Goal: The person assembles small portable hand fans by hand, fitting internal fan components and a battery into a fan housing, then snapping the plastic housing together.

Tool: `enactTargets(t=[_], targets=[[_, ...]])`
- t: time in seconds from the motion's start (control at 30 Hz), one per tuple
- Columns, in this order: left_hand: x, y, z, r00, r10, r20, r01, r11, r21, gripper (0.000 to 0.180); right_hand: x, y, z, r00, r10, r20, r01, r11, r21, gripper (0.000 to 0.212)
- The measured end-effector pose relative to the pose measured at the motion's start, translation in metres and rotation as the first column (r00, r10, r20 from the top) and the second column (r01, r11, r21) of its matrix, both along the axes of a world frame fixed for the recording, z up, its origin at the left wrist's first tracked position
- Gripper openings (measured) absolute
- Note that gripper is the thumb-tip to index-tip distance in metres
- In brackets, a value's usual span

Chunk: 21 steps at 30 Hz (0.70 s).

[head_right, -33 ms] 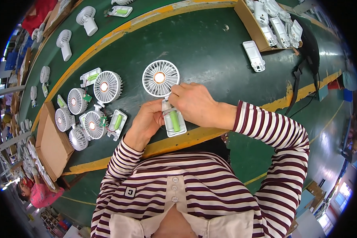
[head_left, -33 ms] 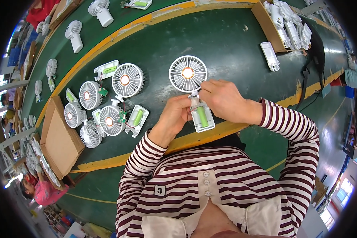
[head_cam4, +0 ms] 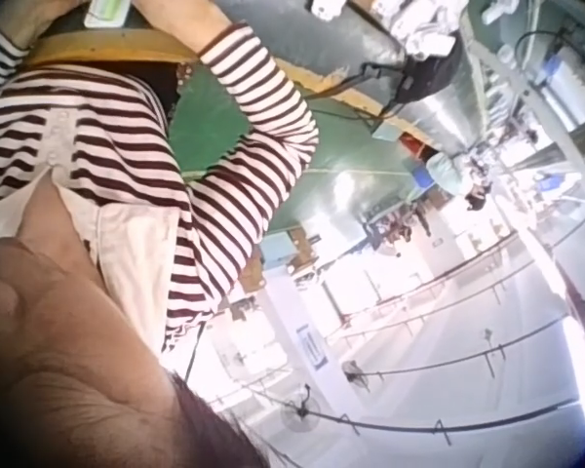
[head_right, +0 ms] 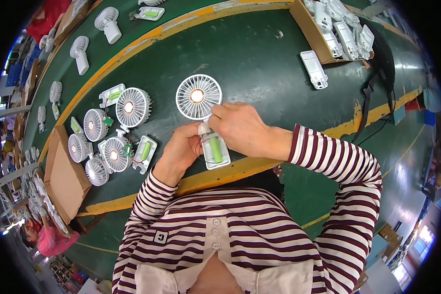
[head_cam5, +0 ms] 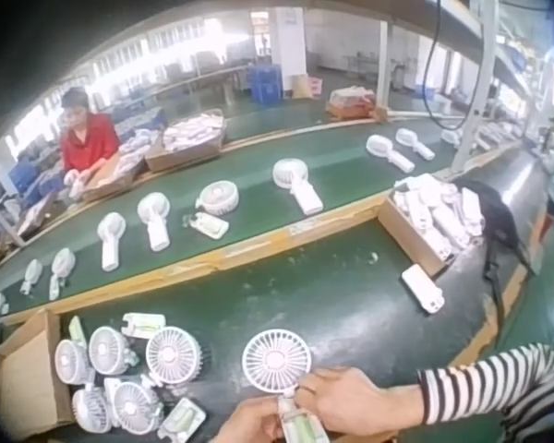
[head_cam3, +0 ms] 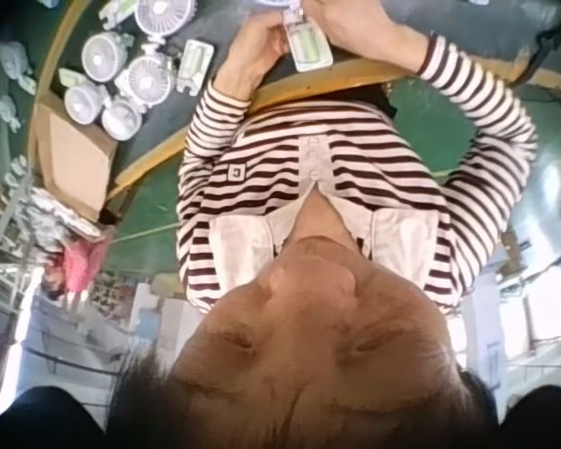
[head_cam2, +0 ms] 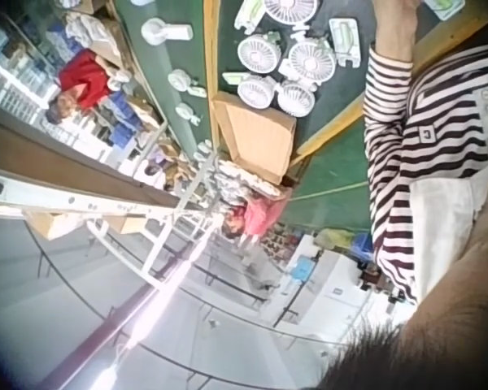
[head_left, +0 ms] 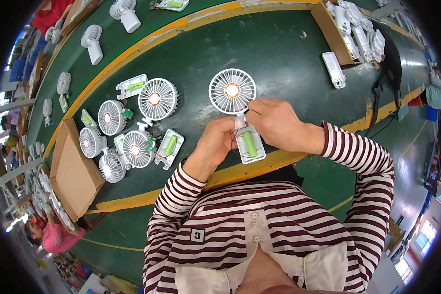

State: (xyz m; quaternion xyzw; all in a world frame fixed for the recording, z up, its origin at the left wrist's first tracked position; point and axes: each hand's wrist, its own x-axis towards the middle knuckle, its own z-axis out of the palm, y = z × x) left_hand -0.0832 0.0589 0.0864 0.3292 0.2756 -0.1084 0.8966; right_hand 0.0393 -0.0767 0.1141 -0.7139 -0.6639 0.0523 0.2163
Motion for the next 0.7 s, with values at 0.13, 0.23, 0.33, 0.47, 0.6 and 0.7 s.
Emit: enactTargets(t=[0.13, 0.23, 0.33, 0.47, 0.6, 0.7], targets=[[0.002, 0.0, -0.002, 1.0, 0.009, -0.026, -0.009, 1.0, 0.011, 0.018, 0.0, -0.001, 0.002, 0.997, -0.022, -0.079, 0.024, 0.999, 0.033, 0.012], [0.002, -0.002, -0.005, 0.998, 0.066, 0.005, -0.067, 0.996, 0.063, 0.018, -0.002, 0.002, 0.001, 0.985, -0.072, -0.158, 0.072, 0.997, -0.007, 0.013], [0.008, -0.007, -0.003, 0.963, 0.258, 0.079, -0.266, 0.958, 0.108, 0.017, -0.012, -0.001, -0.005, 0.869, -0.229, -0.438, 0.295, 0.952, 0.087, 0.029], [0.014, -0.009, -0.001, 0.902, 0.425, 0.082, -0.432, 0.892, 0.133, 0.016, -0.04, 0.003, -0.015, 0.946, -0.263, -0.189, 0.314, 0.89, 0.331, 0.05], [0.015, -0.013, 0.0, 0.867, 0.474, 0.154, -0.493, 0.86, 0.128, 0.018, -0.046, 0.025, -0.04, 0.92, -0.366, -0.138, 0.382, 0.763, 0.521, 0.042], [0.014, -0.017, 0.005, 0.85, 0.496, 0.181, -0.514, 0.855, 0.072, 0.019, -0.042, 0.026, -0.044, 0.917, -0.37, -0.146, 0.38, 0.709, 0.594, 0.029]])
